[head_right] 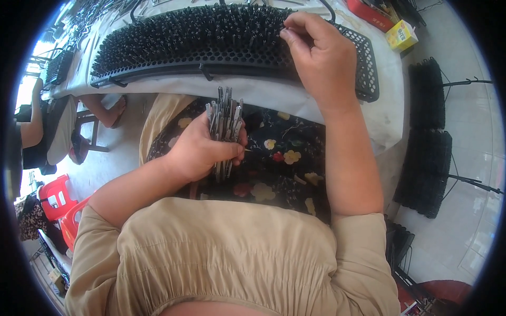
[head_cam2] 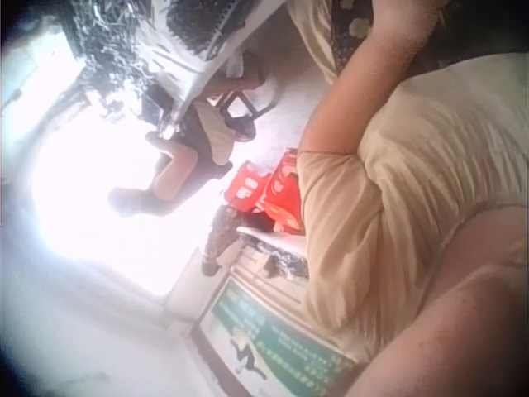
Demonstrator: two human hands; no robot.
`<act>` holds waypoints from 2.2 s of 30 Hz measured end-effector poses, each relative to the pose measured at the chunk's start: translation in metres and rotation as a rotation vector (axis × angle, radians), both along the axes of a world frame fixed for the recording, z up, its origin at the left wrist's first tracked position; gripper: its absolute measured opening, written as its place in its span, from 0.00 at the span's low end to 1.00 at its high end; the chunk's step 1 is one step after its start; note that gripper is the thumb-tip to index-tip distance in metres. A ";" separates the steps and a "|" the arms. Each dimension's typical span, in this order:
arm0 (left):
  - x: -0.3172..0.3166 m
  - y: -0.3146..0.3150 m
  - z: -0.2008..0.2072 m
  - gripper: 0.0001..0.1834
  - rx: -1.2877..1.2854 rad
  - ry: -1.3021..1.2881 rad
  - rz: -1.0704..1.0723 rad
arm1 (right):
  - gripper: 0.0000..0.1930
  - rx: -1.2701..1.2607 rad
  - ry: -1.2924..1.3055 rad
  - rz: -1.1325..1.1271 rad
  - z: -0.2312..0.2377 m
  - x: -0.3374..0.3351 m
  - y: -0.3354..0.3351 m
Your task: The person inserts metal pieces one by one into the holes of a perforated plate by hand while holding a bundle in the other hand. The person then gathers more metal pieces from a pile on the table and inserts them into the plate.
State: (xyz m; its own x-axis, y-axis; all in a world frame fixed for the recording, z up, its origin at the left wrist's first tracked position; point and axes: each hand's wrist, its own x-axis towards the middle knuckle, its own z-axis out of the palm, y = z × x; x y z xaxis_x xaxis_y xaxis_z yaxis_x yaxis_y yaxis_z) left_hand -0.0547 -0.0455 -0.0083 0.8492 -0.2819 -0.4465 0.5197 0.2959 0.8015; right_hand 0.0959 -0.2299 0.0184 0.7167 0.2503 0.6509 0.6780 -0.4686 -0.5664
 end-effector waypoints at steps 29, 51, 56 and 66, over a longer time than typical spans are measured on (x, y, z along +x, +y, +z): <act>0.002 0.000 0.005 0.14 -0.168 -0.117 0.390 | 0.08 0.791 0.785 0.366 -0.015 -0.061 0.002; 0.003 0.004 -0.002 0.17 0.278 -0.164 0.222 | 0.06 0.666 0.968 0.258 -0.023 -0.088 0.013; 0.002 0.001 0.008 0.15 0.336 -0.146 0.246 | 0.06 0.684 1.024 0.292 -0.021 -0.089 0.013; 0.000 0.003 0.012 0.19 0.337 -0.134 0.197 | 0.06 0.706 1.019 0.316 -0.018 -0.094 0.015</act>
State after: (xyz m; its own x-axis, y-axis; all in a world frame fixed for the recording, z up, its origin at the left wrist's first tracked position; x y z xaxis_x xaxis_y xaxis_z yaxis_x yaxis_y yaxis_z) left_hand -0.0543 -0.0429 0.0034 0.9294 0.0351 -0.3675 0.3634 0.0892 0.9274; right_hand 0.0022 -0.2146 0.0002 0.9405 0.3265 -0.0946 -0.1812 0.2462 -0.9521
